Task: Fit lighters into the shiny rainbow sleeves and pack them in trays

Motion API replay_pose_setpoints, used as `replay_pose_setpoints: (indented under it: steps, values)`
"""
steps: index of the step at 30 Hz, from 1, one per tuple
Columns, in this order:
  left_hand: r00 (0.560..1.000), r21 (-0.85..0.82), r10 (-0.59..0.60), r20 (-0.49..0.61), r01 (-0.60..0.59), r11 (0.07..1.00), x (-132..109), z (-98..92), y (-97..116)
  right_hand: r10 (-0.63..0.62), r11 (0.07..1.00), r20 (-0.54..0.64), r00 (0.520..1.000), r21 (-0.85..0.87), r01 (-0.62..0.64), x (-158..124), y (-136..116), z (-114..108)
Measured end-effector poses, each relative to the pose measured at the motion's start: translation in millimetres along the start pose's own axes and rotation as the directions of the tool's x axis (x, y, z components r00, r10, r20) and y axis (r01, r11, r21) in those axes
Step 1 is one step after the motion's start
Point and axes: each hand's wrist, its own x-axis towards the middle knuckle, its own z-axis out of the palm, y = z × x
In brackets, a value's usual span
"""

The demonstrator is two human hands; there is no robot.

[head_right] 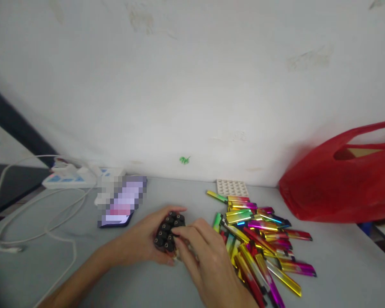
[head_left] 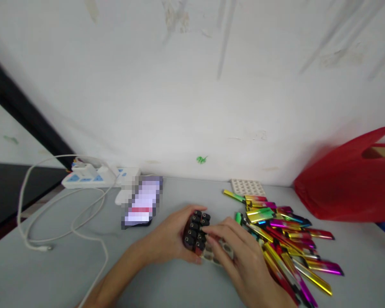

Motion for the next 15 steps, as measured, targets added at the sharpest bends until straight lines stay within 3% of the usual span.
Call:
replay_pose_setpoints:
  steps: [4,8,11,15]
  values:
    - [0.998,0.138,0.020,-0.064,-0.011,0.990,1,-1.8,2,0.003,0.998,-0.077,0.997,-0.063,-0.007,1,0,-1]
    - [0.999,0.058,-0.012,-0.045,0.015,0.998,-1,-0.6,4,0.043,0.979,-0.164,0.985,-0.188,-0.074,2,6,1]
    - [0.998,-0.064,-0.063,-0.011,0.062,0.996,-2,0.8,5,0.073,0.950,-0.140,0.987,-0.291,-0.112,4,11,2]
    - [0.996,-0.097,-0.087,0.003,0.087,0.991,-1,0.7,4,0.118,0.891,-0.051,0.992,-0.435,-0.129,6,15,5]
